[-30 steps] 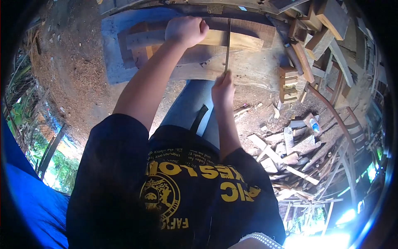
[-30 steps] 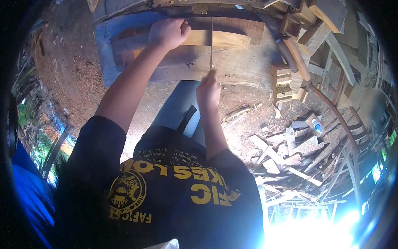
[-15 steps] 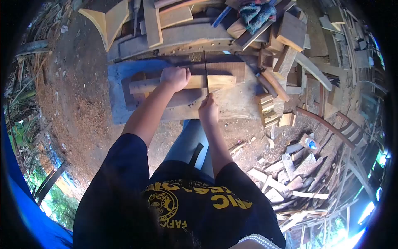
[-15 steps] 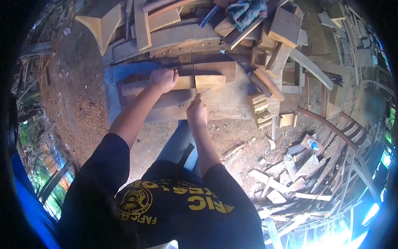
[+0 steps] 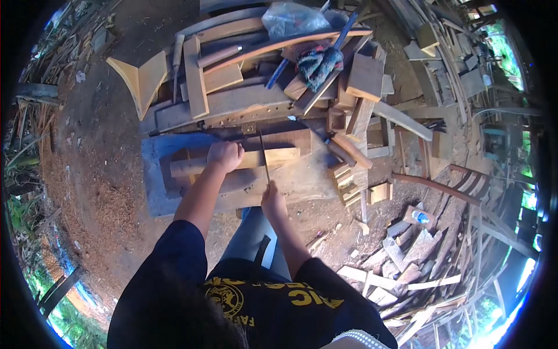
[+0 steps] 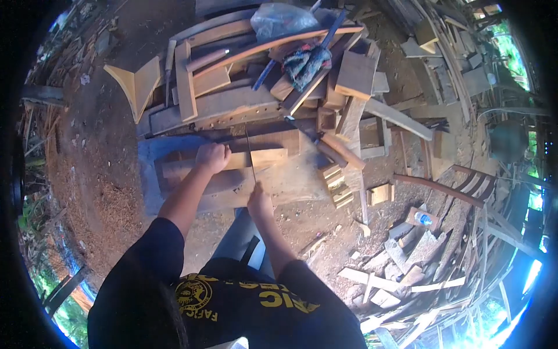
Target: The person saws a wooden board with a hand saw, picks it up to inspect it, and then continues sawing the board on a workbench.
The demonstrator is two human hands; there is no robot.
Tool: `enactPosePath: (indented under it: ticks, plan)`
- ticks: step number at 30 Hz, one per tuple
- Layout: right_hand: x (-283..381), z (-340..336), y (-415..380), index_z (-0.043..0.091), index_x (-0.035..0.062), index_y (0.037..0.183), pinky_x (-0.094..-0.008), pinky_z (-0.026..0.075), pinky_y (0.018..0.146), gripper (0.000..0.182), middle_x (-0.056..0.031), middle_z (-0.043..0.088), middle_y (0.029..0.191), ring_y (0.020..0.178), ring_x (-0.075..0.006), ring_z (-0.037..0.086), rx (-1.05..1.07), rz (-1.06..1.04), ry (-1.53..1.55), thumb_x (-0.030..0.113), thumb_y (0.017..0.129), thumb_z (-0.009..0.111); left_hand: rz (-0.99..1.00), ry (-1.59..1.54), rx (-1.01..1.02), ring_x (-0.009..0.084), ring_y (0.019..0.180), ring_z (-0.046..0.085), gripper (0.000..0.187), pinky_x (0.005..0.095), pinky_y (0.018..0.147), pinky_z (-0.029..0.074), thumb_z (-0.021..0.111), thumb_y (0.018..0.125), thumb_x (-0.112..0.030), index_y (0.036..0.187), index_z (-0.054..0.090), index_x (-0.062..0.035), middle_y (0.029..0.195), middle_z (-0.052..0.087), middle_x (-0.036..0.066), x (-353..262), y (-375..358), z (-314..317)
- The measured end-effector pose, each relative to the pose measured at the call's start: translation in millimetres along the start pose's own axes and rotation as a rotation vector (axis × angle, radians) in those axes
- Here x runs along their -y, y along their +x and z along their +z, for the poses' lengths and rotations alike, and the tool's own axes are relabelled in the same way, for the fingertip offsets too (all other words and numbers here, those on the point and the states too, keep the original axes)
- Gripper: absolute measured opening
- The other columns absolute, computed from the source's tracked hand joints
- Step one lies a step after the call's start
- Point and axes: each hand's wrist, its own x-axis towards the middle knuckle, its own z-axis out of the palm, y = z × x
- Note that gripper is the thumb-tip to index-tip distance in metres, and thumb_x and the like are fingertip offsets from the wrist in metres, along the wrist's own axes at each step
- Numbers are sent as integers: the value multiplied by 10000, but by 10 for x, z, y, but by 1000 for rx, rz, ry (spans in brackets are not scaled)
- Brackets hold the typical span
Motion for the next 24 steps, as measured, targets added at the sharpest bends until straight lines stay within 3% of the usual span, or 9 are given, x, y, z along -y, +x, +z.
enactPosePath:
  ticks: [1, 3, 4, 7, 11, 15, 17, 21, 24]
  plan:
    - [-126, 45, -152, 426, -4, 1274, -554, 513, 677, 407, -303, 629, 803, 780, -480, 628, -85, -159, -27, 130, 892, 471, -11, 2, 27, 349, 712, 665, 441, 464, 698, 532, 403, 899, -341, 712, 675, -48, 758, 677, 177, 1, -14, -21]
    - [-214, -7, -462, 451, 1, 1224, -553, 513, 690, 356, -315, 626, 826, 797, -481, 627, -34, -105, -57, 132, 894, 469, 3, -13, -5, 358, 691, 656, 431, 469, 686, 525, 410, 892, -329, 706, 671, -41, 738, 667, 189, -1, -20, -24]
    - [-153, -91, -549, 468, 3, 1192, -549, 513, 703, 325, -316, 627, 843, 811, -479, 627, 107, 113, -60, 130, 893, 467, 12, -25, -34, 367, 672, 648, 429, 473, 670, 518, 419, 891, -321, 691, 665, -32, 709, 656, 201, -5, -28, -28]
    - [-53, -165, -334, 494, 42, 1028, -579, 475, 664, 157, -312, 613, 801, 782, -503, 602, -28, 65, -9, 130, 904, 460, -10, -12, 2, 349, 676, 655, 430, 464, 669, 525, 417, 888, -321, 672, 664, -43, 708, 663, 182, -4, -10, -27]
    - [66, -144, 15, 485, 30, 1033, -565, 483, 678, 166, -314, 609, 794, 803, -502, 600, -47, -54, 45, 91, 881, 457, -18, -4, 13, 332, 682, 664, 435, 451, 675, 532, 413, 889, -328, 679, 674, -50, 720, 673, 172, -23, -39, -32]
    - [53, -226, -420, 480, 23, 1022, -556, 483, 670, 157, -310, 604, 773, 797, -500, 601, -3, -9, 9, 69, 874, 457, 30, 52, -18, 348, 617, 645, 436, 467, 628, 520, 434, 881, -316, 632, 653, -34, 646, 646, 184, -16, -33, -64]
    - [-76, -238, -550, 477, -5, 1198, -554, 498, 713, 351, -341, 608, 829, 850, -485, 618, 77, 24, -52, 32, 851, 446, 16, 29, -33, 346, 624, 646, 438, 468, 630, 521, 436, 880, -320, 624, 652, -37, 649, 648, 182, 23, 13, -14]
    - [77, -197, 12, 476, -2, 1190, -556, 496, 707, 343, -342, 607, 817, 838, -500, 613, 29, -44, 2, 30, 850, 445, 39, -39, -94, 332, 640, 659, 376, 459, 638, 534, 451, 871, -313, 700, 666, -57, 690, 666, 162, -14, -60, -50]
    - [171, -210, 51, 474, 20, 1031, -555, 479, 690, 170, -324, 603, 819, 817, -506, 597, 3, -18, -37, 66, 868, 453, 48, -63, -148, 330, 640, 659, 315, 457, 624, 536, 483, 858, -295, 746, 661, -60, 680, 661, 158, -48, -62, -54]
